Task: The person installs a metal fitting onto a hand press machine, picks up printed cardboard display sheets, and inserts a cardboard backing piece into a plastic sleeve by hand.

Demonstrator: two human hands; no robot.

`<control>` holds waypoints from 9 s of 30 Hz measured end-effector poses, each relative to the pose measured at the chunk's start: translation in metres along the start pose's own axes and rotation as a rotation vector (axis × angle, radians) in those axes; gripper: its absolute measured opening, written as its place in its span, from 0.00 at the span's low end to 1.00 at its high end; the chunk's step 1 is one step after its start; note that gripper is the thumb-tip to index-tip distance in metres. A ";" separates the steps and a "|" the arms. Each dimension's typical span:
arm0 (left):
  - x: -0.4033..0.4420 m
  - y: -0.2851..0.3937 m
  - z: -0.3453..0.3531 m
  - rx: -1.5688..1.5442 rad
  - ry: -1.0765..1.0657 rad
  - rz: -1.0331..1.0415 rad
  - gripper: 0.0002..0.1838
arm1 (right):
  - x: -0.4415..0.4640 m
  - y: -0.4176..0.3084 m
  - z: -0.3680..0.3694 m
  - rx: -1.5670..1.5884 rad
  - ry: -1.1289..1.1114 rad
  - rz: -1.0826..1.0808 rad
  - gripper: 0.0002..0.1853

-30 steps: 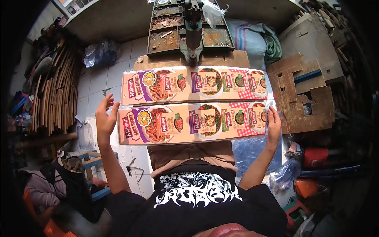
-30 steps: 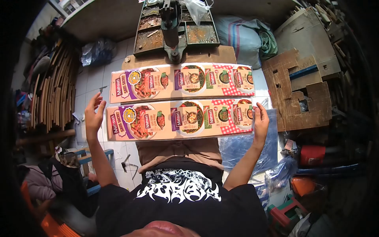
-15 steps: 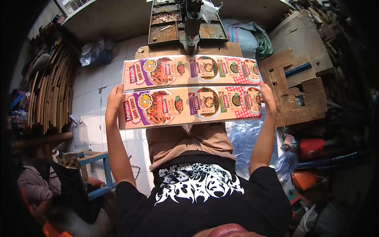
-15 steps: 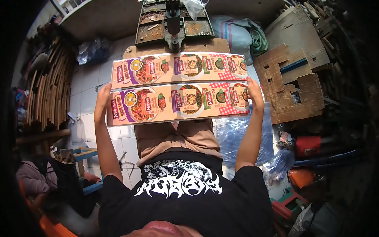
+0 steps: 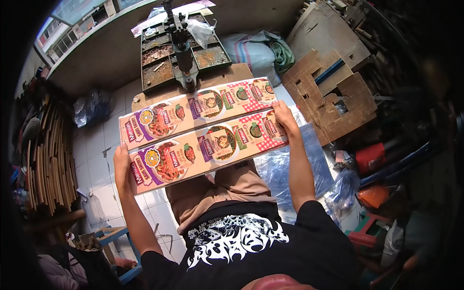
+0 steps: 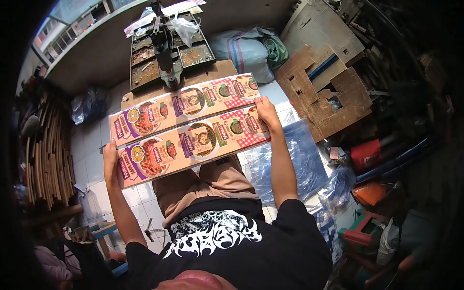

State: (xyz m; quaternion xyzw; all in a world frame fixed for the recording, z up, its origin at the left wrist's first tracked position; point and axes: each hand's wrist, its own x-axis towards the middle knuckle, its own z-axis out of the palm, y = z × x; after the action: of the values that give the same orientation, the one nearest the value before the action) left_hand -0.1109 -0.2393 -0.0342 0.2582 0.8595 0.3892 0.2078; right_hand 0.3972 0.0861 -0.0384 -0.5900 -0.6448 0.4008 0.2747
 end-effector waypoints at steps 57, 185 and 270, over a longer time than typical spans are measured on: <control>-0.018 0.003 -0.001 -0.038 -0.006 -0.022 0.30 | 0.022 0.009 -0.005 0.496 -0.292 0.017 0.25; -0.024 0.011 -0.001 -0.102 -0.005 -0.054 0.27 | -0.037 -0.109 0.065 -0.365 -0.154 -0.905 0.08; -0.129 0.023 -0.020 0.051 0.379 -0.001 0.14 | -0.068 -0.003 -0.044 0.250 0.148 -0.086 0.11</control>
State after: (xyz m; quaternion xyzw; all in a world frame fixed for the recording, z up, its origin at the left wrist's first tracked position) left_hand -0.0146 -0.3156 0.0165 0.1848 0.8930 0.4088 0.0359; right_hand 0.4427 0.0277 -0.0046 -0.5510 -0.5927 0.4213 0.4094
